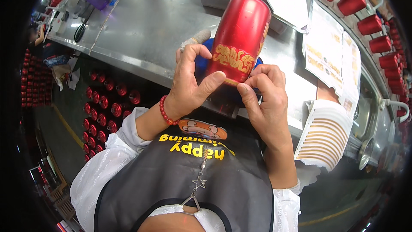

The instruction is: The person picks red cans from a stack, places each on a blue holder, and applies gold stickers to the sides and bottom. They smooth each sticker with a green tool and rotate the can to cover all sides. Finished cans are placed on a nearby tray.

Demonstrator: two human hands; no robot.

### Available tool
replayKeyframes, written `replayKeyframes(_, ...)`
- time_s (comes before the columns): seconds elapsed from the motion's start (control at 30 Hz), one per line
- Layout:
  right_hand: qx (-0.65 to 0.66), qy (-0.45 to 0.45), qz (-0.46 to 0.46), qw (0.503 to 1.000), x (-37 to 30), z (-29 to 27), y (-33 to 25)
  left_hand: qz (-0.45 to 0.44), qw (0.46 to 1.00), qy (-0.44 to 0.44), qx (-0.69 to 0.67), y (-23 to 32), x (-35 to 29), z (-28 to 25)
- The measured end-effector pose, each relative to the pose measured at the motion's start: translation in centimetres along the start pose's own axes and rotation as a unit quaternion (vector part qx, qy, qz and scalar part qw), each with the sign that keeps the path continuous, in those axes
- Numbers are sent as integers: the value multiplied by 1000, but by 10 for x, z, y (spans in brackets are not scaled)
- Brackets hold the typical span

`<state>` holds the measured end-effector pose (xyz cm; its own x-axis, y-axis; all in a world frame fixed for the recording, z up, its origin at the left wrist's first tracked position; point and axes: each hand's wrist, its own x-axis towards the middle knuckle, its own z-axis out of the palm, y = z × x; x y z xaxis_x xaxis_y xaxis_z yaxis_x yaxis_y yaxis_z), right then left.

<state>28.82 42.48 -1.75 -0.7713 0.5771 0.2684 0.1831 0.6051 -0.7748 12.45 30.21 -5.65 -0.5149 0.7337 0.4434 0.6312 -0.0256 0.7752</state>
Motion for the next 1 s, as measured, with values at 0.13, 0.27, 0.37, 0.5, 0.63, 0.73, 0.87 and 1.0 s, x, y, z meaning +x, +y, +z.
replayKeyframes(0.13, 9, 0, 4, 1000, 2, 4, -1, -6, 1000, 4, -23, -2, 2, -1)
replayKeyframes(0.27, 16, 2, 3, 1000, -2, 1, 4, 5, 1000, 13, -24, 1, 0, 5)
replayKeyframes(0.37, 19, 2, 5, 1000, -5, -3, 7, -11, 1000, 3, -26, 5, -2, 8)
replayKeyframes(0.5, 20, 6, 5, 1000, -5, -2, 6, 13, 1000, -3, -11, 1, -2, 7)
replayKeyframes(0.63, 0, 1, 0, 1000, -6, -2, 9, -5, 1000, -13, -18, 1, -4, 5)
replayKeyframes(0.73, 1, -1, 10, 1000, -6, -3, 9, -22, 999, -29, -38, 5, -3, 1)
replayKeyframes(0.87, 11, -6, 11, 1000, -5, -2, 11, 72, 992, 90, -59, 0, -13, 7)
replayKeyframes(1.0, 40, 1, 23, 999, -7, -4, 11, 262, 959, 61, 93, 4, -23, 1)
